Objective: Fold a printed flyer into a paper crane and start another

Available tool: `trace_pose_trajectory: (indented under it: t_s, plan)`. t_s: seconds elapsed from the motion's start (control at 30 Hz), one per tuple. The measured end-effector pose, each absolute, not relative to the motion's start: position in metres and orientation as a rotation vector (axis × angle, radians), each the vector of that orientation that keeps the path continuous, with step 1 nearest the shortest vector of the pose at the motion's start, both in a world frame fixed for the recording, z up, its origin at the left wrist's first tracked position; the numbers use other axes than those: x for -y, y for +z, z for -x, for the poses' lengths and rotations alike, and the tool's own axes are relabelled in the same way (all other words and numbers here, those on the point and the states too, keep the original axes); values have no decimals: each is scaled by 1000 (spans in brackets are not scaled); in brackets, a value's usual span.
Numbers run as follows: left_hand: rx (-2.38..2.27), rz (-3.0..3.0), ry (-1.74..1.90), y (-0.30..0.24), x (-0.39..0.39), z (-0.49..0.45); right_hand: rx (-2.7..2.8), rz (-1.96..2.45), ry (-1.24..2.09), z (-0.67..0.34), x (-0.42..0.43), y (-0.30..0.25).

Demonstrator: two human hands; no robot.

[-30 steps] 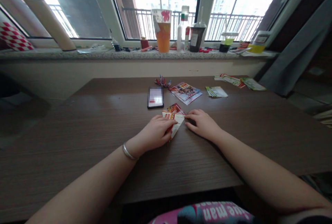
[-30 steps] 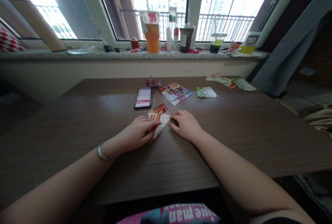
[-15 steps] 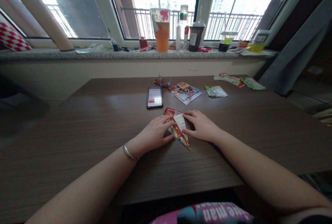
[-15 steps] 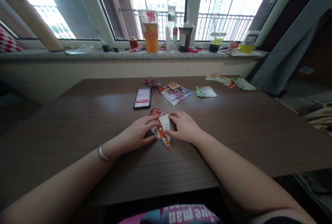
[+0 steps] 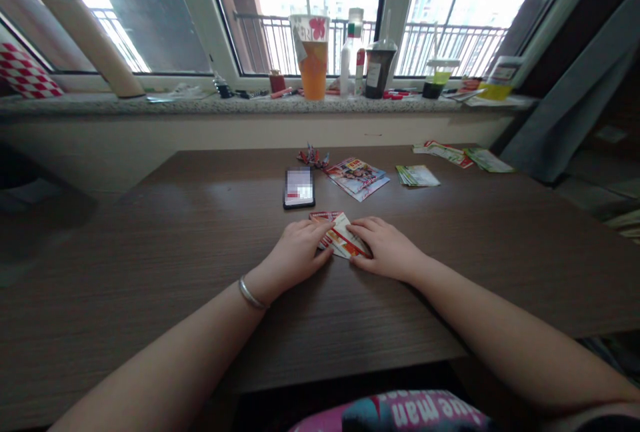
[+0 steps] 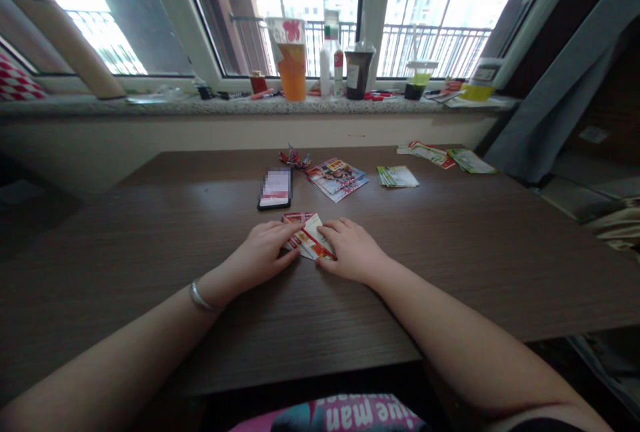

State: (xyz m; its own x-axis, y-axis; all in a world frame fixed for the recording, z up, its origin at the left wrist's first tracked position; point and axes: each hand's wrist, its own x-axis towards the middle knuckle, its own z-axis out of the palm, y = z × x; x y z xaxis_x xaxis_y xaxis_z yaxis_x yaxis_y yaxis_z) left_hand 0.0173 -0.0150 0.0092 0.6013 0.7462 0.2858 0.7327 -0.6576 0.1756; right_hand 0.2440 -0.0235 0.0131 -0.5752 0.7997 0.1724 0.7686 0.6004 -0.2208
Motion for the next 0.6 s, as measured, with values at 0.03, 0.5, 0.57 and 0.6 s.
trace_pose_trajectory:
  t_s: [0.03, 0.5, 0.57, 0.6]
  plan:
    - [-1293, -2763, 528, 9, 14, -17, 2575, 1286, 172, -244, 23, 13]
    - [-1129, -2591, 637, 5, 0, -13, 2506, 1285, 165, -248, 11, 8]
    - [-1131, -2518, 673, 4, -1, -14, 2486, 1329, 167, -248, 12, 10]
    - [-1138, -2477, 693, 3, -2, -15, 2475, 1353, 165, -248, 12, 11]
